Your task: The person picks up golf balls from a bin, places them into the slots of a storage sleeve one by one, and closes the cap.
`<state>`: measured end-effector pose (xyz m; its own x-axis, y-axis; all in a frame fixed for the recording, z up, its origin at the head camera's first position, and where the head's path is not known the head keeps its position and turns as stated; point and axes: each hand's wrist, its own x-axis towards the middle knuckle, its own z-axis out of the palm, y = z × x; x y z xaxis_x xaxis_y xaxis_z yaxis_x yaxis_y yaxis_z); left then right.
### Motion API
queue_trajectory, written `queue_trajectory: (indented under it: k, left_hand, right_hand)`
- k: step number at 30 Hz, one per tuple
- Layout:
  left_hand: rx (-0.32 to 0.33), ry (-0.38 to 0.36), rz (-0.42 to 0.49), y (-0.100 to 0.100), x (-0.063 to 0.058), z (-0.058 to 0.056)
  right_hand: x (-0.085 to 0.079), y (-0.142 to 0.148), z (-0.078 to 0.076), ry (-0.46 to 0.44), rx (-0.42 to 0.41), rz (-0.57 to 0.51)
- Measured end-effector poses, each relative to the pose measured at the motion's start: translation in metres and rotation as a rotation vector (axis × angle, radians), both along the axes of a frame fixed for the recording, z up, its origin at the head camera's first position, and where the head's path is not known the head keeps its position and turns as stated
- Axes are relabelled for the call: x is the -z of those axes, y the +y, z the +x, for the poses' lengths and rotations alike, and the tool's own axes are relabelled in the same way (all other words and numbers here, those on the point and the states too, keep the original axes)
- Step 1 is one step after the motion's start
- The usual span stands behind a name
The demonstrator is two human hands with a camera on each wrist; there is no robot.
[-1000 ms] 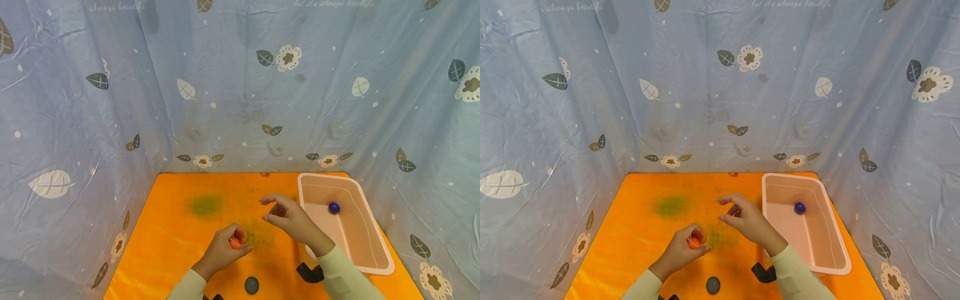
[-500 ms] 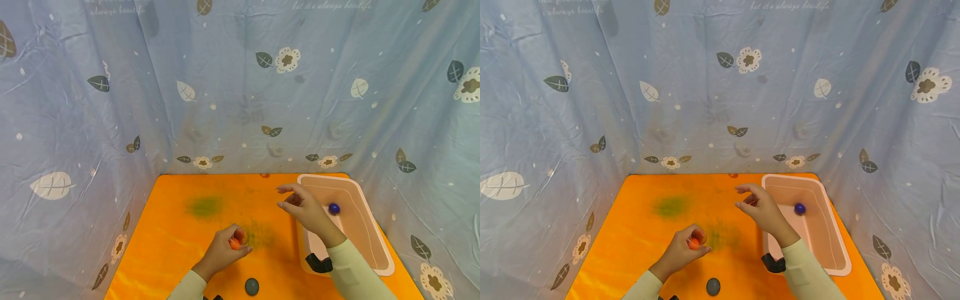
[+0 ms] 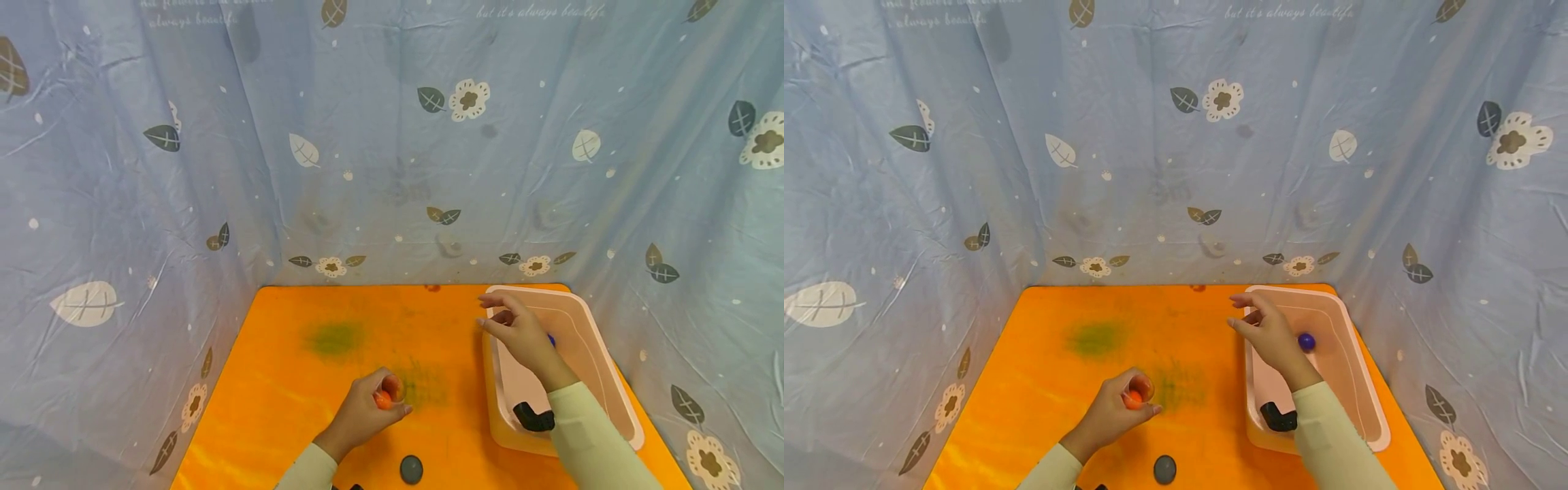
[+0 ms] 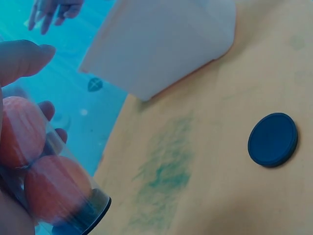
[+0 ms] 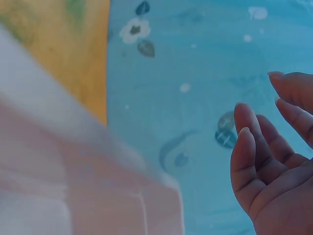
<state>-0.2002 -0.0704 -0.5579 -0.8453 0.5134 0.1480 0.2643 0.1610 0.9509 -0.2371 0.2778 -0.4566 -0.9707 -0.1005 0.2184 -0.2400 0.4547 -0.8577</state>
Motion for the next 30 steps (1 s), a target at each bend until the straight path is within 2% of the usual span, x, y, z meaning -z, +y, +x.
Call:
queue_trajectory:
  k: [7,15,23,27,30]
  left_hand:
    - [-0.015,0.026,-0.017,-0.002,0.0,-0.001]
    - [-0.02,0.02,-0.01,-0.004,0.001,0.0]
    - [-0.03,0.031,-0.017,-0.005,0.0,0.001]
    - [-0.038,0.035,-0.009,-0.005,-0.004,0.003]
    - [-0.044,0.035,-0.004,-0.005,-0.006,0.005]
  right_hand:
    - [0.011,0.023,-0.014,-0.014,0.082,0.029]
    - [0.024,0.052,-0.027,-0.071,0.126,0.083]
    - [0.042,0.076,-0.036,-0.211,0.16,0.01]
    - [0.05,0.085,-0.04,-0.242,0.196,0.018]
    - [0.056,0.09,-0.041,-0.231,0.216,0.044]
